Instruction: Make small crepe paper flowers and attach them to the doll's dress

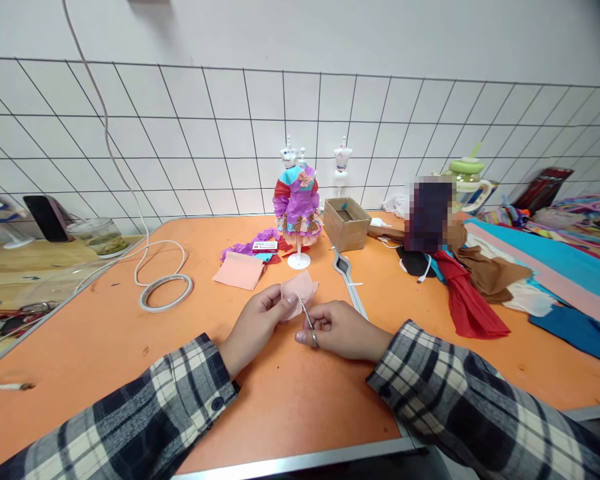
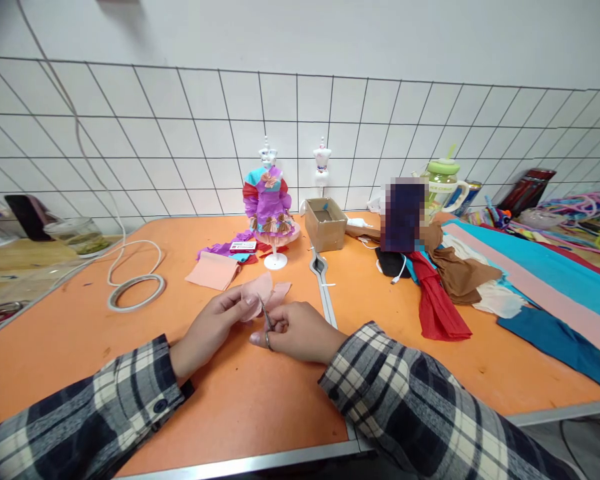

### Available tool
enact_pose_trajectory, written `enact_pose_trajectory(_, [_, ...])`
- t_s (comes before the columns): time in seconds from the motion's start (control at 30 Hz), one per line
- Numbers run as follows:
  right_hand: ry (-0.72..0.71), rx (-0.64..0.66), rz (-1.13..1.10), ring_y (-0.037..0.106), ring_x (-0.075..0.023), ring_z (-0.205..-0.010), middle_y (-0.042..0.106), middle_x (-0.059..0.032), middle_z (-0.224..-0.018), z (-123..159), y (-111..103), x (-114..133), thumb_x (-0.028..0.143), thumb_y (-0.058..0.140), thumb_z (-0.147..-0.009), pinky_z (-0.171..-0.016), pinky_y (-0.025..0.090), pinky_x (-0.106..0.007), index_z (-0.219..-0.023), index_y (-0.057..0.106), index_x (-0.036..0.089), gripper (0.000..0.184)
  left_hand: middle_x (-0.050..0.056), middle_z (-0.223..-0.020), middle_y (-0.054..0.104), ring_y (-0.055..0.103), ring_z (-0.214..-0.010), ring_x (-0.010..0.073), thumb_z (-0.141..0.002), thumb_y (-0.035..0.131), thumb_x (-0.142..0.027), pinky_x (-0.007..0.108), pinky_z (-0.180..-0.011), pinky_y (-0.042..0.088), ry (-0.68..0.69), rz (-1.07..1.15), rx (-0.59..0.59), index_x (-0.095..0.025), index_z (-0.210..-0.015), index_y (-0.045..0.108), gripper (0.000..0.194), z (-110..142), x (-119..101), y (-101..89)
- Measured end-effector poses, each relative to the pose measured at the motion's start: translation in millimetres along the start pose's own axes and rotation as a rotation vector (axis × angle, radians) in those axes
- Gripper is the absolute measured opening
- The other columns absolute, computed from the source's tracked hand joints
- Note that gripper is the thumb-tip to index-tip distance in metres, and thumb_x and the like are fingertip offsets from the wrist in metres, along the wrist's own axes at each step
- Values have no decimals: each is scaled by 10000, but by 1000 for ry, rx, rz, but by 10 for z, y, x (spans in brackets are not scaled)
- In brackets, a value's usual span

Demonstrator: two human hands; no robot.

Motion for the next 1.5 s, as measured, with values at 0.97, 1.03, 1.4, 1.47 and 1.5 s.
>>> enact_pose_trajectory(0.97, [-20, 34, -28, 410, -85, -543, 487, 47, -578, 3, 41, 21, 480, 609, -793, -508, 292, -212, -656, 563, 161, 351, -10, -690, 588, 515, -657, 122, -788, 676, -392, 238, -664, 404, -66, 52, 2, -147, -738, 601, 260, 7, 40, 16])
enact_pose_trajectory(1.03, [-46, 24, -32, 414, -85, -560, 491, 47, -604, 4, 32, 47, 464, 602, -803, -519, 297, -208, -692, 581, 163, 322, -3, -706, 601, 529, -674, 130, -796, 666, -390, 244, -675, 412, -70, 64, 31, -148, -755, 610, 252, 8, 38, 39])
enact_pose_trajectory(1.4, [-89, 21, -34, 387, -85, -560, 457, 54, -591, 7, 33, 65, 457, 584, -819, -513, 288, -209, -712, 586, 172, 304, 3, -695, 582, 513, -667, 139, -793, 650, -400, 259, -676, 408, -78, 53, 63, -146, -733, 582, 270, 7, 46, 66])
enact_pose_trajectory(1.47, [-88, 26, -45, 390, -87, -556, 462, 52, -589, 8, 34, 68, 460, 586, -817, -514, 293, -211, -702, 585, 171, 311, -3, -679, 567, 498, -647, 132, -797, 642, -398, 255, -656, 397, -76, 45, 77, -147, -709, 567, 276, 3, 52, 65])
enact_pose_trajectory(1.5, [-75, 30, -50, 398, -88, -550, 476, 49, -585, 8, 35, 59, 460, 592, -812, -511, 297, -212, -692, 582, 169, 315, -10, -663, 550, 484, -632, 127, -802, 635, -404, 250, -637, 387, -74, 32, 67, -150, -696, 555, 286, 1, 55, 49])
Point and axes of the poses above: each hand's wrist, its own z-axis away from the middle knuckle, its own y-axis out of the palm, x = y × z, the point moved 7 cm from there along -z, towards the middle knuckle
